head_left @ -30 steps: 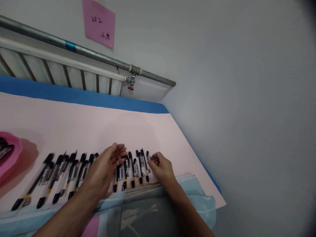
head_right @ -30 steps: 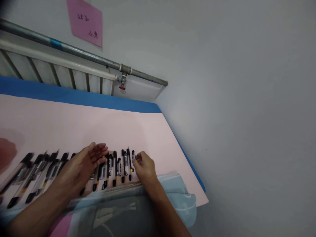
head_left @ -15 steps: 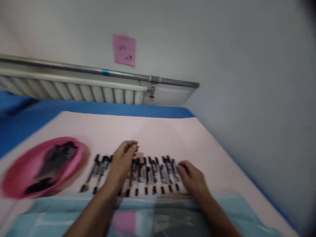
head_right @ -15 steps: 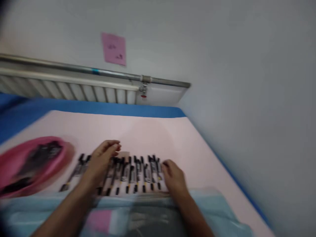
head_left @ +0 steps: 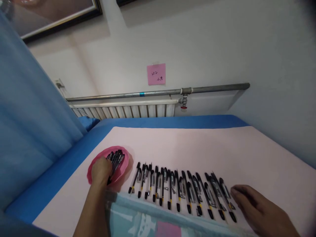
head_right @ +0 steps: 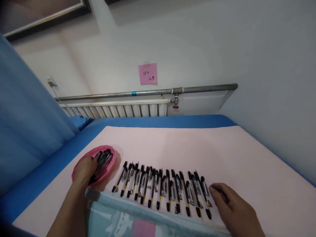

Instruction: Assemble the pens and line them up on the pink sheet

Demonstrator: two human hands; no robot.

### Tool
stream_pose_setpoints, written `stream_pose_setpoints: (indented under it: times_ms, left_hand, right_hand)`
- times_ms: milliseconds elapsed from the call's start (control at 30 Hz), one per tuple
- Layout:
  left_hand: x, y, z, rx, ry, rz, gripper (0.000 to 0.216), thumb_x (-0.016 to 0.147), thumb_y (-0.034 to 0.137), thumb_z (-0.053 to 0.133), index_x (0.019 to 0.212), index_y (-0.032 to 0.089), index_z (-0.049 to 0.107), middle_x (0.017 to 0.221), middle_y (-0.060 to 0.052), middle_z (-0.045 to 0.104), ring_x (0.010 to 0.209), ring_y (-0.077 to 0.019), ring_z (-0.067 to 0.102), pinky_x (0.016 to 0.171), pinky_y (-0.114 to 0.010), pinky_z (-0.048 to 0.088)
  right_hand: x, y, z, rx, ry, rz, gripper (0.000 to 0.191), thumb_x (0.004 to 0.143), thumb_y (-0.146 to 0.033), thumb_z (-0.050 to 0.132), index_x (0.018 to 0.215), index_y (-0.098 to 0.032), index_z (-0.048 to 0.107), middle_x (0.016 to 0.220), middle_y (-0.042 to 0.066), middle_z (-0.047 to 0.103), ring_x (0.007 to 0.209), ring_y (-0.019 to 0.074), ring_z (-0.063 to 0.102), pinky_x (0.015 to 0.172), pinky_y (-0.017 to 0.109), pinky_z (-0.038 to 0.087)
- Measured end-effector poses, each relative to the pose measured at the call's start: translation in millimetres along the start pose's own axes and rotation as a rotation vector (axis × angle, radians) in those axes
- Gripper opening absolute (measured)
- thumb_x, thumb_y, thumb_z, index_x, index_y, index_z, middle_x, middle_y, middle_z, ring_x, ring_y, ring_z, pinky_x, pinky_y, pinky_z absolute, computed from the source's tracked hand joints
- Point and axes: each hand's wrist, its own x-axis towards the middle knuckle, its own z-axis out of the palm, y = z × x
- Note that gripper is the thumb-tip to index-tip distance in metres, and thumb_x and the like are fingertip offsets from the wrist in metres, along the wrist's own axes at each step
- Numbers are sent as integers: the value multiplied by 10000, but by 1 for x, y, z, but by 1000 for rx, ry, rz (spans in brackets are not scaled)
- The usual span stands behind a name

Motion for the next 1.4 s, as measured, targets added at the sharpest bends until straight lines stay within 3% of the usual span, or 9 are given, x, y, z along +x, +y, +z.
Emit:
stream_pose_setpoints:
  times_ms: [233,533,667,733,867,1033,1100,1233,1400]
  left_hand:
    - [6,-8,12,52,-116,-49,276,711,242,428,727,128,679,699,-179,681,683,-307,633,564,-349,439]
    - [-3,4,-4,57,-44,15,407,798,291,315,837,98,671,835,-219,669,821,-326,617,662,-378,432]
    - [-19,26,-26,-3,24,60,407,810,325,328,927,93,642,919,-211,649,873,-325,587,697,-377,407]
    - [-41,53,-30,-305,3,145,378,802,394,386,955,152,633,910,-123,657,841,-266,582,690,-332,406]
    - [-113,136,-13,-1264,-534,142,367,639,440,642,891,173,659,678,-1,605,623,-130,535,626,-238,410]
    - [-196,216,4,-1507,-1230,113,282,633,350,692,823,143,670,667,-21,580,584,-101,519,554,-217,410]
    - [-210,231,8,-1461,-1317,155,270,654,367,672,809,146,656,605,-4,548,472,-75,453,438,-196,352]
    - [-217,243,21,-1308,-1285,240,261,670,398,650,705,142,613,478,33,470,357,-36,327,349,-167,239]
    - [-219,241,38,-1310,-1275,130,247,654,383,664,684,156,573,552,22,527,337,-15,302,303,-141,180]
  right_hand:
    - [-3,7,0,27,25,-77,273,676,-482,487,723,-244,613,746,28,667,661,211,612,597,286,465]
    - [-3,10,-2,111,36,-81,285,671,-481,484,723,-229,608,744,24,660,671,194,613,585,260,471]
    - [-1,3,-10,187,25,-110,262,703,-454,482,723,-221,599,672,17,640,607,171,589,562,248,452]
    - [0,-8,-15,245,-15,-154,250,730,-433,477,731,-213,594,645,11,623,599,160,574,558,240,439]
    - [2,-44,-25,366,-181,-318,213,781,-351,466,726,-192,598,673,1,609,646,138,550,609,231,419]
    - [24,-61,-34,704,-231,-268,207,818,-314,457,855,-169,598,755,9,598,631,103,523,600,218,411]
    - [36,-53,-36,801,-246,-177,216,822,-333,455,810,-158,581,637,-11,542,531,80,466,505,199,369]
    - [47,-29,-32,959,-279,-40,204,779,-339,528,694,-154,510,521,-51,444,448,51,382,421,177,275]
    - [51,-16,-16,1067,-368,100,203,751,-339,553,694,-148,513,486,-70,393,413,34,323,386,169,193]
